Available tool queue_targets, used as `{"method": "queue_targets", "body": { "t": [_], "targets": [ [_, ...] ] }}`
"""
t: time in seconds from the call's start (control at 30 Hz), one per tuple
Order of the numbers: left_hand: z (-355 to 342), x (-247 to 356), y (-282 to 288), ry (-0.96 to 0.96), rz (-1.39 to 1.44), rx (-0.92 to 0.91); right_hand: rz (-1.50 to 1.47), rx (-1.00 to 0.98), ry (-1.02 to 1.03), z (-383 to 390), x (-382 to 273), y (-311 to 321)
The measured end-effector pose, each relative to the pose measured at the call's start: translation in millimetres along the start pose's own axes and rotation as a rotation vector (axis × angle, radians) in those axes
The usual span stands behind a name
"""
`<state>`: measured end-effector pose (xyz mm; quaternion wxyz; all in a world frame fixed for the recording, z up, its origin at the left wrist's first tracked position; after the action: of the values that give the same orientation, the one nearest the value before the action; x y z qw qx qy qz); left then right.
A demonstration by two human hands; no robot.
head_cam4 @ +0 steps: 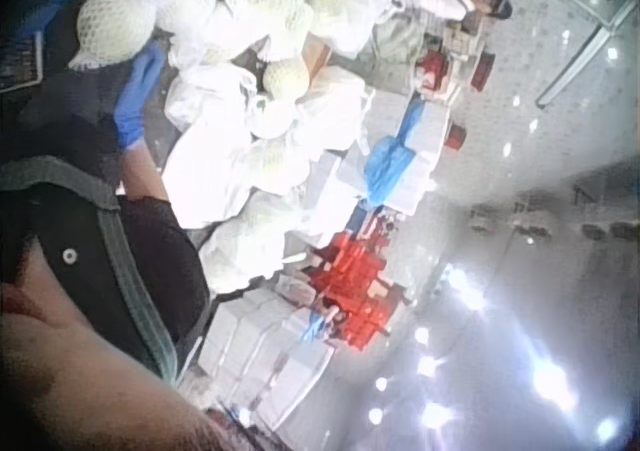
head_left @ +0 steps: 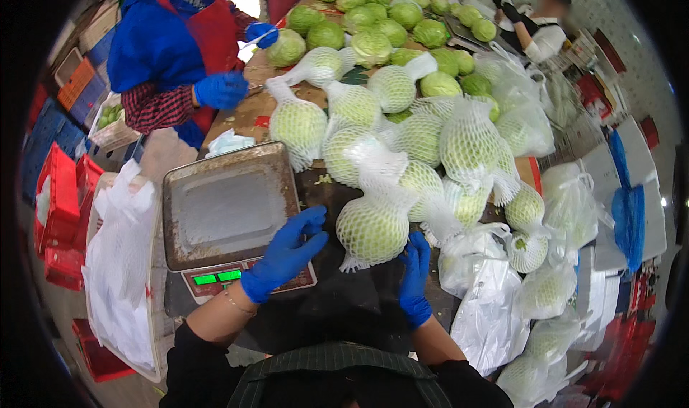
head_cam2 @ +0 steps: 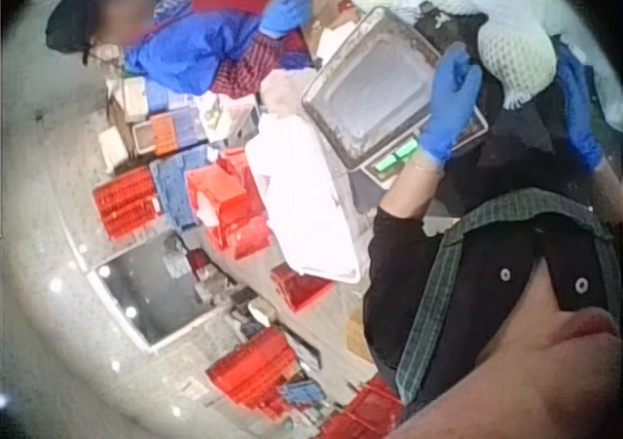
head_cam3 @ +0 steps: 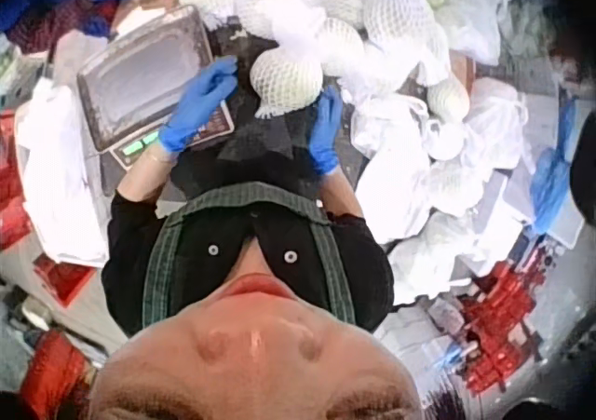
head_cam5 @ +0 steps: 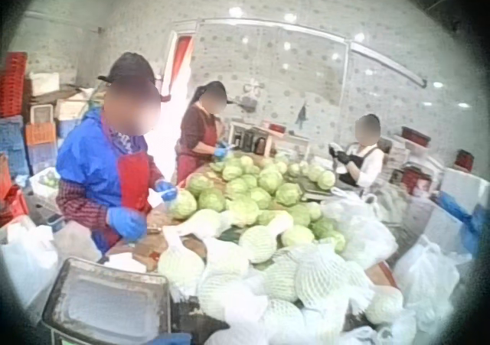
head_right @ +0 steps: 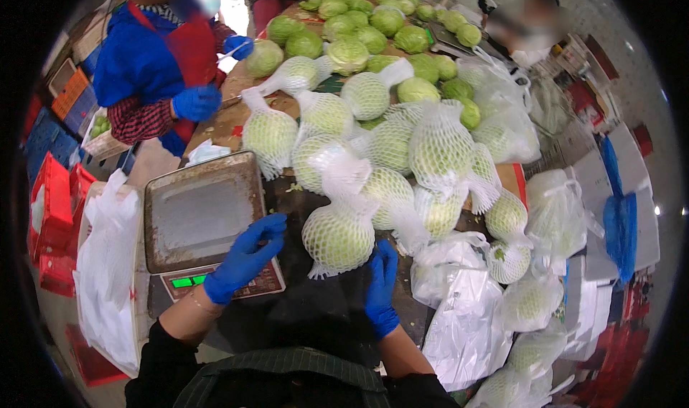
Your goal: The person picks up cabbages, places them on a digital scale, and then puts them into plastic bags. The person also removes outer leaves from some cabbages before packaging. The packaged cabbages are placed into red crates.
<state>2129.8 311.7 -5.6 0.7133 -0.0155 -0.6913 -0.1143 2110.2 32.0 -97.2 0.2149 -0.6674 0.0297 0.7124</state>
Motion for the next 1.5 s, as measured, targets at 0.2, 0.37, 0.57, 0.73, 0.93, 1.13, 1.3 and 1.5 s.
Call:
{"method": "queue_targets", "body": {
  "t": [0.2, 0.37, 0.57, 0.73, 0.93, 1.13, 1.3, 1.5],
  "targets": [
    [-42, -43, -89, -0.006, -0.147, -0.089, -0.227, -0.181, -0.163, -13, 17, -18],
    [-4, -41, -86, -0.185, -0.189, 0.192, -0.001, -0.186, 0.058, 14, -15, -35],
    [48, -66, -108, 0.364, 0.434, 0.001, 0.497, -0.358, 0.362, 21, -63, -57],
    [41, -46, -108, 0.188, 0.535, 0.074, 0.485, -0.313, 0.411, 11, -60, -43],
    [33, 16, -167, -0.713, -1.011, 0.132, 0.459, -0.127, 0.496, 30, -71, -7],
    [-33, -8, -151, -0.770, -1.139, 0.168, 0.390, -0.142, 0.374, 68, -75, 31],
    [-18, -1, -139, -0.690, -1.005, 0.104, 0.356, -0.057, 0.236, 122, -66, 93],
    [18, 8, -155, -0.707, -1.028, 0.156, 0.769, 0.467, 0.147, 256, -103, 249]
  ]
}}
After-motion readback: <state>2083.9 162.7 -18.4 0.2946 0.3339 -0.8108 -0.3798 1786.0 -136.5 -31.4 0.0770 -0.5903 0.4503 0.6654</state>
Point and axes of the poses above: each hand's wrist, its own z-axis away from the middle knuckle, its own y-axis out of the back of the hand, x = y × z, the point moved 9 cm from there along -z, towards the middle knuckle, and after that the axes turned 4 degrees about -z, right-handed, at the moved point
